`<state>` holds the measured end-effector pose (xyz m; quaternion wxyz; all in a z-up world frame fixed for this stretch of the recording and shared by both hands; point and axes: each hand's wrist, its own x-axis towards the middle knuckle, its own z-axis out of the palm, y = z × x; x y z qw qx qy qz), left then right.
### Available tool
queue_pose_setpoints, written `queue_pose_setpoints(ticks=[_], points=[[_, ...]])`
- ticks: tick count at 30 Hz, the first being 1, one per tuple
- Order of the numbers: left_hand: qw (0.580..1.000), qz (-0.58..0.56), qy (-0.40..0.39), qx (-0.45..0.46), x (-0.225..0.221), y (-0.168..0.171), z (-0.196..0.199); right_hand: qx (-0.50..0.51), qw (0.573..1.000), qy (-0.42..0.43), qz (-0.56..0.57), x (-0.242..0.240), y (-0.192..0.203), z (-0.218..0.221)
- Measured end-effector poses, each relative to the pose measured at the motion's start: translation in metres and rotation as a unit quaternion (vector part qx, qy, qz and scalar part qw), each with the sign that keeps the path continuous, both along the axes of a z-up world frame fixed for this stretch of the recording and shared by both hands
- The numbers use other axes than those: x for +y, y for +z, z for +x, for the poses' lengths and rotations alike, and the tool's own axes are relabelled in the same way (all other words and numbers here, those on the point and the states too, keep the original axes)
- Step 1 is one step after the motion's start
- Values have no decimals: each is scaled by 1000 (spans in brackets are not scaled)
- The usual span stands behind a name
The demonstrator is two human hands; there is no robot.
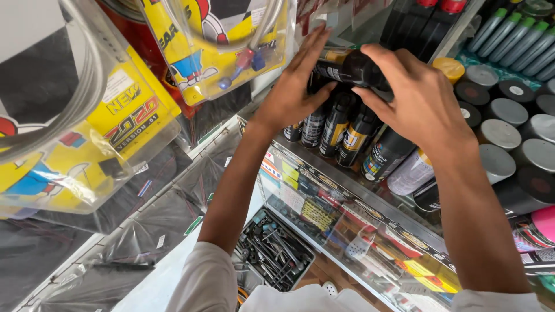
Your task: Organizing and checking various spray paint cans on a retail display shelf.
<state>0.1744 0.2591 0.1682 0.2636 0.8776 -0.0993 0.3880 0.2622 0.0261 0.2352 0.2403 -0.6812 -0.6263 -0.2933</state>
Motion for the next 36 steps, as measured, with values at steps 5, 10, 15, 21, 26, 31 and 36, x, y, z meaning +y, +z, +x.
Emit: queue_pose_setpoints(ticks=[5,10,15,21,26,31,36], points=[[997,-45,3,55,23,-6,-3,-25,999,5,-30,20,9,18],[959,-153,112,208,29,2,-1,-48,997,15,-60,44,16,40],[945,-187,117,241,17,23,-8,-31,990,0,-141,71,33,54],[987,-72,75,123,42,-8,13,-13,985,-6,-174,101,39,61],[987,-38,107,112,51,-14,26,-11,981,-32,-192,121,30,77],[954,-86,140,250,56,-20,38,-35,981,18,-192,138,17,94],[987,22,156,-27,72,-39,52,-46,965,-88,-243,152,4,95]])
